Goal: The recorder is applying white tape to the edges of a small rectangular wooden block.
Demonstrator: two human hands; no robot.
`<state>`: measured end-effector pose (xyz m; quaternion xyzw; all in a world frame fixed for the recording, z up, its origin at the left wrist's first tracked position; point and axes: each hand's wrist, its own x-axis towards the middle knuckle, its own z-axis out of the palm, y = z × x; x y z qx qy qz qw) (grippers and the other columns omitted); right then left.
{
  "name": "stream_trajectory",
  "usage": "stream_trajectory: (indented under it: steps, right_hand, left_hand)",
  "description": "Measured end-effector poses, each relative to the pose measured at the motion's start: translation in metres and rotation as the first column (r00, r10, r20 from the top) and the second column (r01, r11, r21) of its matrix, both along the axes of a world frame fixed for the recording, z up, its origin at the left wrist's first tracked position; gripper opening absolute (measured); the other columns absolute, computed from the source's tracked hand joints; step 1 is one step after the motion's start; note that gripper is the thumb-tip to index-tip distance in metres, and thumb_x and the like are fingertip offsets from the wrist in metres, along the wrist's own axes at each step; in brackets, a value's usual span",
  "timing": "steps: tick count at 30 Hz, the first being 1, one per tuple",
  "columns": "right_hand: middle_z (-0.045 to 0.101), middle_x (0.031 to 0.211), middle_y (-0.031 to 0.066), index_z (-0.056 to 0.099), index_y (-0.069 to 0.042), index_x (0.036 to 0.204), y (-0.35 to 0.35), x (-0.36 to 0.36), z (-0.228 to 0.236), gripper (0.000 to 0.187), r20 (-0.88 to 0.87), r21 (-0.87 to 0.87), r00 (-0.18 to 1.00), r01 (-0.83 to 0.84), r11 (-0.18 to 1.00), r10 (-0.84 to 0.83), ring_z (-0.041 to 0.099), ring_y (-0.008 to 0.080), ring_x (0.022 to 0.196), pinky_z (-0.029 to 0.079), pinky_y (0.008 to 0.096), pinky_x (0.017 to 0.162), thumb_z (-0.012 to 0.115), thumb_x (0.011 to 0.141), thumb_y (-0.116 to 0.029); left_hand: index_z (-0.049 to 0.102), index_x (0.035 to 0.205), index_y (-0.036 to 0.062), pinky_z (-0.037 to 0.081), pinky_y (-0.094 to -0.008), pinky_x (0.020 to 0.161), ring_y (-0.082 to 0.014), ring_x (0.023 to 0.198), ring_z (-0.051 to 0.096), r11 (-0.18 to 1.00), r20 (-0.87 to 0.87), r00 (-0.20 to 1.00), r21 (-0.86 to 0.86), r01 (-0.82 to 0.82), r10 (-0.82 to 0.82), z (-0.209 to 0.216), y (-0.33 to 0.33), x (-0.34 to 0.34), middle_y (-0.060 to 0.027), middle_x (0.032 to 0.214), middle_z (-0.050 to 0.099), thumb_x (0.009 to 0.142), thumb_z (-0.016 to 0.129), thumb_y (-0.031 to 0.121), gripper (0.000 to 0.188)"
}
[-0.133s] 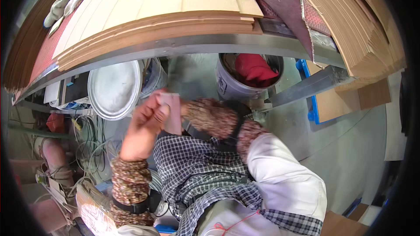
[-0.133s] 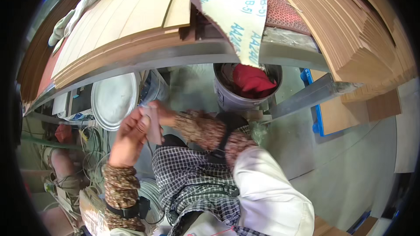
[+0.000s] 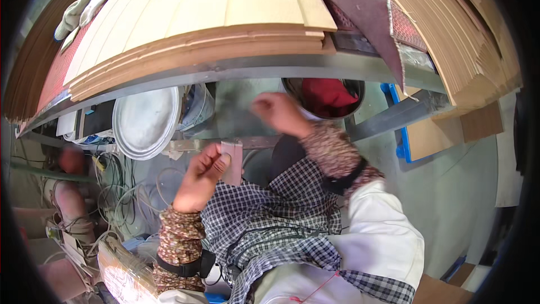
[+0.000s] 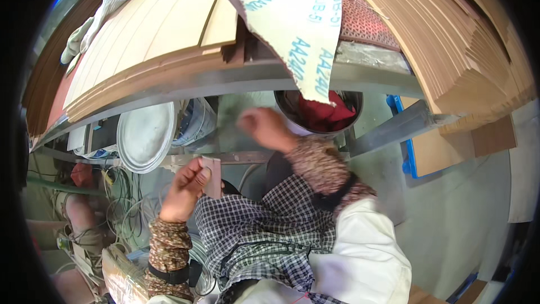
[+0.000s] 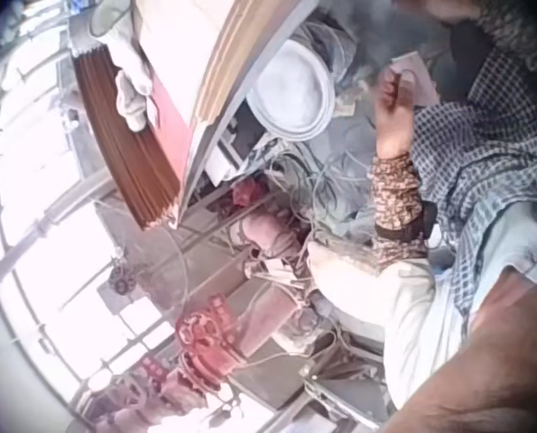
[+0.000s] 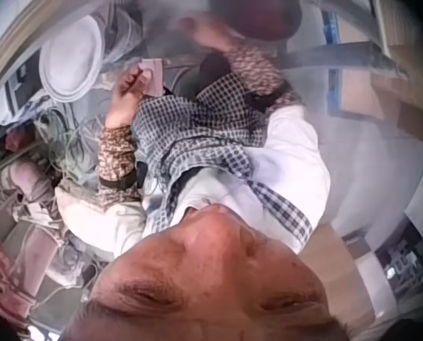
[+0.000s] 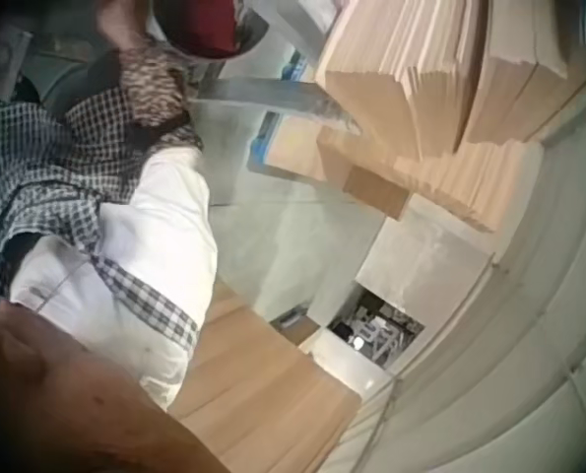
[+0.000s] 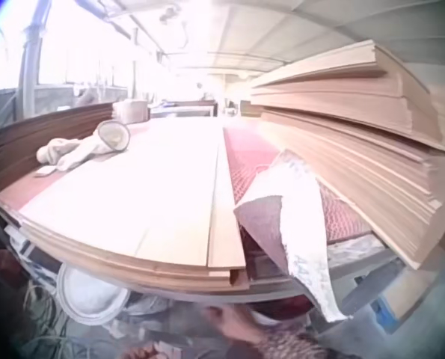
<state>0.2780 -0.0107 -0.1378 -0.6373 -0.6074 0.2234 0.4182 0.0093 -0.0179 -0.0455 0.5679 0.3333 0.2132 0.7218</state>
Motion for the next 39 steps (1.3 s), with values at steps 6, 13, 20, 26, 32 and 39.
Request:
stream_trajectory:
  steps: [6,13,20,26,32,39]
  right_hand:
    - [0.068,0.109,0.0235,0.062,0.003,0.118,-0.019,0.167,-0.042,0.036,0.299,-0.34,0.952,0.168,0.926,-0.063,0.067,0.0341,0.096,0.053,0.0453,0.084,0.062,0.096,-0.025]
    - [0.068,0.109,0.0227,0.062,0.003,0.118,-0.062,0.165,-0.042,0.035,0.35,-0.385,0.936,0.096,0.918,0.049,0.067,0.0335,0.097,0.053,0.0448,0.085,0.063,0.095,-0.024]
    - [0.068,0.109,0.0219,0.062,0.003,0.118,-0.09,0.161,-0.025,0.035,0.357,-0.361,0.933,0.09,0.928,0.049,0.067,0.0329,0.097,0.053,0.0443,0.085,0.063,0.095,-0.024]
    - [0.069,0.109,0.0213,0.062,0.002,0.118,-0.102,0.152,-0.023,0.035,0.352,-0.343,0.935,0.084,0.935,0.046,0.067,0.0324,0.098,0.053,0.0439,0.085,0.064,0.094,-0.023]
    - [0.069,0.109,0.0206,0.063,0.002,0.118,-0.111,0.149,-0.021,0.035,0.348,-0.339,0.936,0.075,0.938,0.051,0.067,0.0318,0.098,0.053,0.0435,0.086,0.065,0.094,-0.023]
    - [0.069,0.109,0.0198,0.063,0.002,0.118,-0.115,0.144,-0.018,0.035,0.351,-0.338,0.934,0.067,0.939,0.06,0.067,0.0312,0.099,0.053,0.043,0.086,0.066,0.094,-0.023]
  left_hand:
    - [0.061,0.114,0.0006,0.048,-0.0234,0.074,-0.007,0.079,0.058,0.994,-0.127,0.987,0.013,0.105,-0.103,-0.08,-0.018,-0.003,0.0011,0.09,0.063,0.106,0.049,0.01,0.017]
    - [0.059,0.116,-0.0019,0.05,-0.0256,0.077,-0.0091,0.083,0.058,0.986,-0.294,0.954,0.134,0.103,-0.06,-0.08,-0.03,-0.007,-0.0018,0.093,0.063,0.105,0.049,0.008,0.018]
    - [0.043,0.147,-0.0068,0.041,-0.0339,0.111,-0.0228,0.131,0.052,0.984,-0.577,0.81,-0.054,-0.172,0.11,-0.169,-0.058,-0.059,-0.0157,0.145,0.054,0.1,0.068,0.025,0.062]
    - [0.048,0.143,-0.0067,0.043,-0.0321,0.108,-0.02,0.125,0.056,0.967,-0.565,0.808,-0.062,-0.246,0.17,-0.159,-0.059,-0.058,-0.0138,0.137,0.06,0.101,0.065,0.023,0.054]
    - [0.053,0.139,-0.0038,0.046,-0.0306,0.104,-0.0173,0.119,0.059,0.967,-0.526,0.838,-0.103,-0.235,0.147,-0.166,-0.053,-0.06,-0.0098,0.13,0.064,0.101,0.064,0.022,0.046]
    - [0.062,0.126,0.0012,0.049,-0.0277,0.092,-0.0109,0.104,0.06,0.958,-0.342,0.933,-0.214,-0.193,0.112,-0.167,-0.05,-0.058,-0.0017,0.112,0.067,0.101,0.061,0.016,0.029]
